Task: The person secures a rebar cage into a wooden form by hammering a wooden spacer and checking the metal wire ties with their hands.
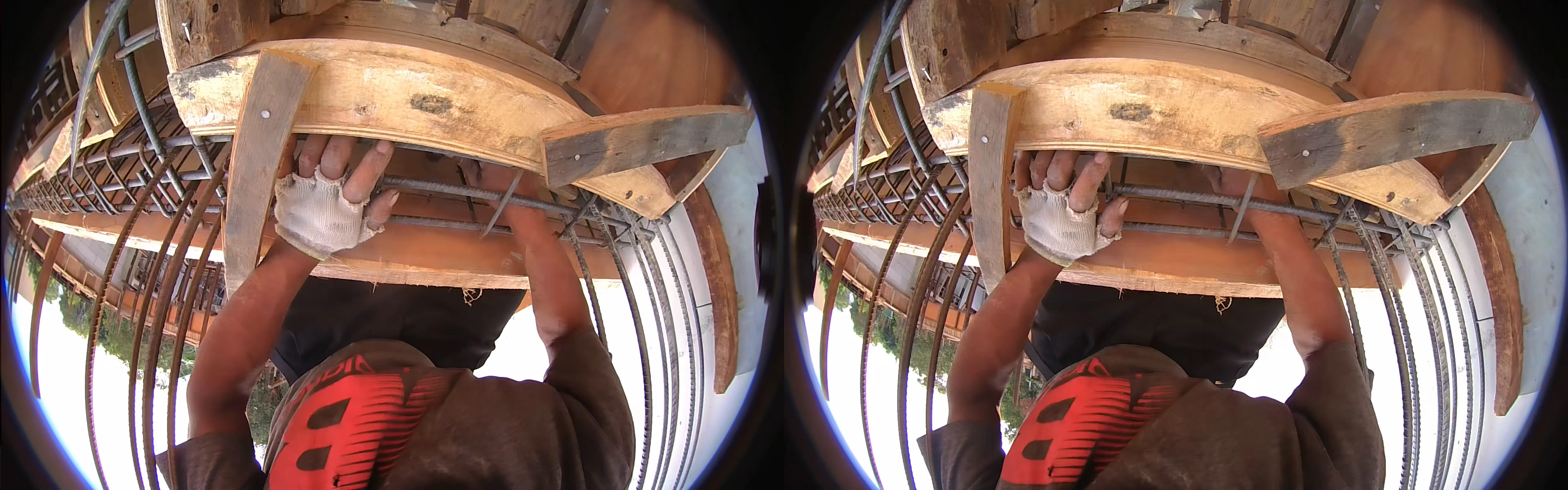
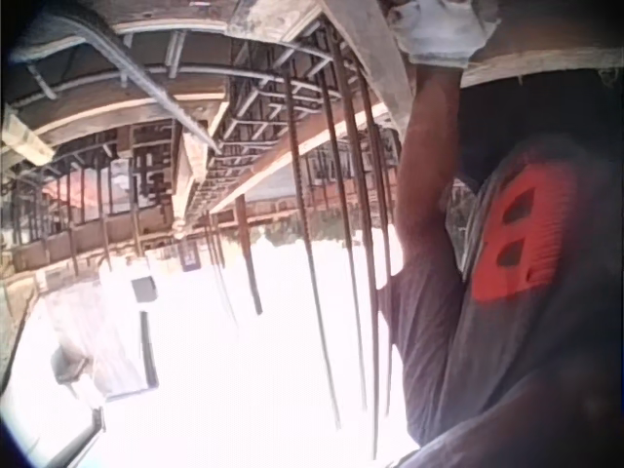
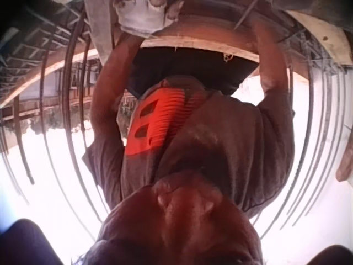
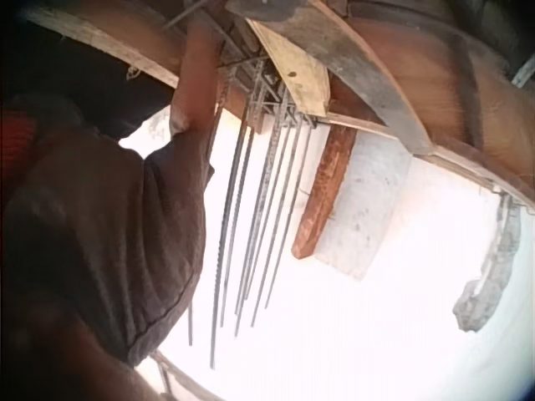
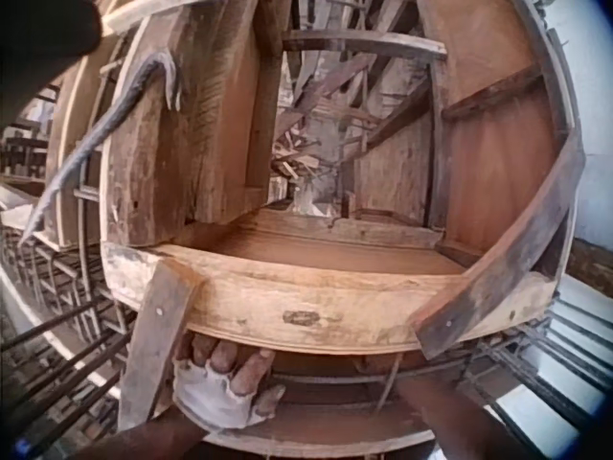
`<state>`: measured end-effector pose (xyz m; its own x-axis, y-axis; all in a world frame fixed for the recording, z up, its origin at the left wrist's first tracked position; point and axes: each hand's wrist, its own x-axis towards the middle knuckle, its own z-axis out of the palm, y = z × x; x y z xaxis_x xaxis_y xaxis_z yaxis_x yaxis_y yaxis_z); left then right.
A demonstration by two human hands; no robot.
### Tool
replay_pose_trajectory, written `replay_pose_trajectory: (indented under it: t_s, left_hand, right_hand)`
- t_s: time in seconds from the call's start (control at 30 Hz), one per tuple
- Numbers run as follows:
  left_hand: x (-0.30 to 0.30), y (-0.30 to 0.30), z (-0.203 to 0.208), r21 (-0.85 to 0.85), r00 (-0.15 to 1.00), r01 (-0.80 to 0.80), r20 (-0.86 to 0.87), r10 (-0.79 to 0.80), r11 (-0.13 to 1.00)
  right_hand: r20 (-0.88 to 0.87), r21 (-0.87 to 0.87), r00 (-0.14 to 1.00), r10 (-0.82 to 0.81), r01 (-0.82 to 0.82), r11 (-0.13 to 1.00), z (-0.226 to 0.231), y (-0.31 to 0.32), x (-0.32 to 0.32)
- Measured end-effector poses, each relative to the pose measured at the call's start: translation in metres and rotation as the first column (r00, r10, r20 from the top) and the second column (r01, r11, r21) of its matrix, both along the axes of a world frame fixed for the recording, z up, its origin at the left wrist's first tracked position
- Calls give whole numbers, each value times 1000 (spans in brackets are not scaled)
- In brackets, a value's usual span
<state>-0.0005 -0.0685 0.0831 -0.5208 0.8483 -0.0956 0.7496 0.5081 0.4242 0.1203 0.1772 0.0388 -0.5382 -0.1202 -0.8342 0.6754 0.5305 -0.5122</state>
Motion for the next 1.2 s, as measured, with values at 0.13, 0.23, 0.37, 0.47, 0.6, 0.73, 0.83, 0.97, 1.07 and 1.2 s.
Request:
replay_pose_trajectory:
  t_s: [0.13, 0.23, 0.37, 0.47, 0.6, 0.73, 0.83, 0.97, 1.07, 1.2]
  left_hand:
    - [0, 4, -4, 6, 1000, 4, -13, -4, 1000]
    - [3, 2, -7, -5, 1000, -18, -26, 17, 1000]
    - [2, 0, -7, -22, 1000, 3, -18, -4, 1000]
    - [2, -1, -5, -10, 1000, 3, -19, -3, 1000]
    - [1, 3, -3, -2, 999, -1, -42, 1, 1000]
    - [2, 1, -6, -1, 999, 1, -38, -1, 1000]
    - [-1, -3, -2, -6, 1000, 18, -18, -18, 1000]
    - [2, 1, 2, -22, 999, 26, -39, -27, 999]
    - [0, 0, -2, -32, 1000, 17, 7, -17, 999]
    - [-2, 0, -2, -25, 1000, 18, -15, -18, 1000]
  right_hand:
    - [-169, -12, 982, -88, 88, 996, -18, -17, 29]
    - [-166, 76, 984, 60, -48, 996, -7, -5, 7]
    - [-116, 136, 973, 197, -181, 974, -5, -17, 19]
    - [-254, 205, 967, 35, 19, 979, -5, -14, 18]
    - [-362, 322, 854, 373, -261, 910, -6, -19, 24]
    - [-44, 97, 996, -78, 82, 992, -7, -15, 16]
    - [167, -14, 986, -18, 21, 1000, -8, -6, 7]
    - [-253, 221, 935, 250, -196, 956, 2, -24, 24]
    - [-187, 174, 966, 178, -146, 974, 2, -16, 18]
    - [-132, 177, 980, 147, -122, 977, -1, -19, 13]
